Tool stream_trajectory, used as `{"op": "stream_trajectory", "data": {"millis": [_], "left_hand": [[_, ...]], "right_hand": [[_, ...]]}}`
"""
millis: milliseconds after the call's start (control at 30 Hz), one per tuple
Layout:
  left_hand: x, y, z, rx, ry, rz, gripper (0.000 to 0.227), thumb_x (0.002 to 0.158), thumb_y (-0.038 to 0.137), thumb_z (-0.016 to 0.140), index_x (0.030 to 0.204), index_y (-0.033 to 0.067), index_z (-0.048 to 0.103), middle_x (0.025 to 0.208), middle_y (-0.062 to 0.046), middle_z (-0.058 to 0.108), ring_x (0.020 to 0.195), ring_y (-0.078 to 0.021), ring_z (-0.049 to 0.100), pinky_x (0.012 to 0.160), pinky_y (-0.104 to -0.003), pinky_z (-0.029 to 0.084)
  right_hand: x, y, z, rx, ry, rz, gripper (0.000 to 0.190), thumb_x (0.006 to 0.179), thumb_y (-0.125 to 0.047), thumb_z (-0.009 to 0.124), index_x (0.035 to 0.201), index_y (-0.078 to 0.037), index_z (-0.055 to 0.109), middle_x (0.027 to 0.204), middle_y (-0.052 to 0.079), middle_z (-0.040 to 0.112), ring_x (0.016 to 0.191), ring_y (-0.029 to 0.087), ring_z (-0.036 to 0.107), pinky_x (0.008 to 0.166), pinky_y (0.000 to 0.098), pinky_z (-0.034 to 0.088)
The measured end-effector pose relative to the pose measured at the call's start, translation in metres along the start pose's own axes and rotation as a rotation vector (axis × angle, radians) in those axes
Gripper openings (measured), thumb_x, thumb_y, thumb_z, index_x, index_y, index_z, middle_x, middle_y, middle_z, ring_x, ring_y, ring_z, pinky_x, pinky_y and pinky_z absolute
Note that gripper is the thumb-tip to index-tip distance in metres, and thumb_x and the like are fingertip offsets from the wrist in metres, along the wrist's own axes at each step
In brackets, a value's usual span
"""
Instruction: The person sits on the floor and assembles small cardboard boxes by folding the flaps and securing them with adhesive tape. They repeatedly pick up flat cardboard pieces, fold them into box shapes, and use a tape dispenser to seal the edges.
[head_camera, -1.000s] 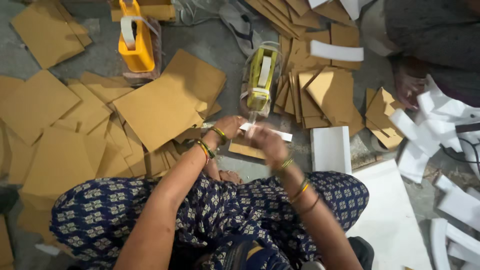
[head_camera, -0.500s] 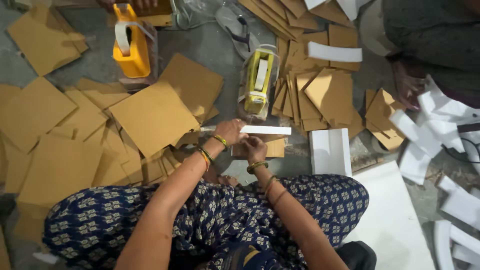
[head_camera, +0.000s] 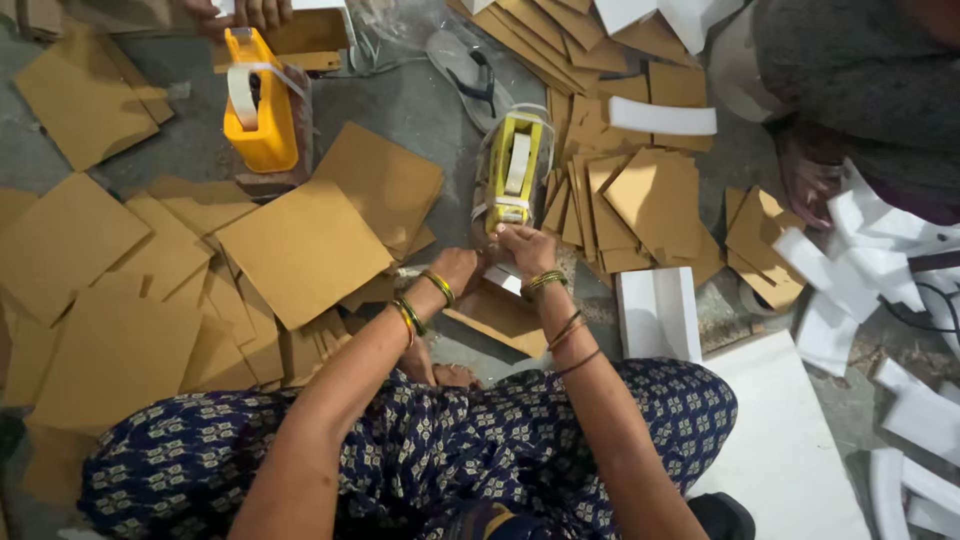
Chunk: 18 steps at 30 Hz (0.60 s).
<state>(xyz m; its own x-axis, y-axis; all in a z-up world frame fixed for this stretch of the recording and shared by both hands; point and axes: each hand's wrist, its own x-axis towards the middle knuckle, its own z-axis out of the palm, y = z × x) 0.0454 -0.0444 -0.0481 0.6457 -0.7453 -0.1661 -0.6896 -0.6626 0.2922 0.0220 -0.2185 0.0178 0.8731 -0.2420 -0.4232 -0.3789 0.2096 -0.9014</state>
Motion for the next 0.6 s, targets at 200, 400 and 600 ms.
{"op": "stream_trajectory", "data": {"millis": [200, 400, 600], "left_hand": [[0.002, -0.002, 0.017, -0.001, 0.026, -0.008, 0.016, 0.083, 0.009, 0.06, 0.093, 0.0057, 0.073, 0.096, -0.018, 0.074, 0.092, -0.0361, 0.073, 0.078, -0.047, 0.06], [-0.004, -0.003, -0.007, -0.146, 0.065, -0.038, 0.027, 0.089, 0.015, 0.065, 0.115, 0.0116, 0.067, 0.108, -0.018, 0.073, 0.098, -0.0376, 0.072, 0.081, -0.05, 0.058], [-0.065, 0.03, -0.05, -0.204, -0.11, -0.099, 0.068, 0.086, 0.029, 0.076, 0.148, 0.0248, 0.048, 0.118, -0.017, 0.067, 0.101, -0.0384, 0.069, 0.082, -0.051, 0.055]], "right_hand": [[0.01, 0.013, -0.005, -0.071, 0.151, 0.073, 0.016, 0.088, -0.01, 0.077, 0.097, 0.004, 0.077, 0.088, 0.011, 0.078, 0.07, 0.012, 0.07, 0.063, 0.0275, 0.059], [0.048, 0.069, -0.027, -0.693, -0.035, 0.262, 0.017, 0.092, -0.014, 0.071, 0.097, 0.001, 0.077, 0.09, 0.01, 0.077, 0.073, 0.016, 0.07, 0.064, 0.0315, 0.058], [0.057, 0.095, -0.033, -0.867, -0.48, 0.151, 0.025, 0.096, -0.025, 0.062, 0.102, -0.006, 0.078, 0.098, 0.01, 0.078, 0.084, 0.022, 0.074, 0.071, 0.0375, 0.059]]}}
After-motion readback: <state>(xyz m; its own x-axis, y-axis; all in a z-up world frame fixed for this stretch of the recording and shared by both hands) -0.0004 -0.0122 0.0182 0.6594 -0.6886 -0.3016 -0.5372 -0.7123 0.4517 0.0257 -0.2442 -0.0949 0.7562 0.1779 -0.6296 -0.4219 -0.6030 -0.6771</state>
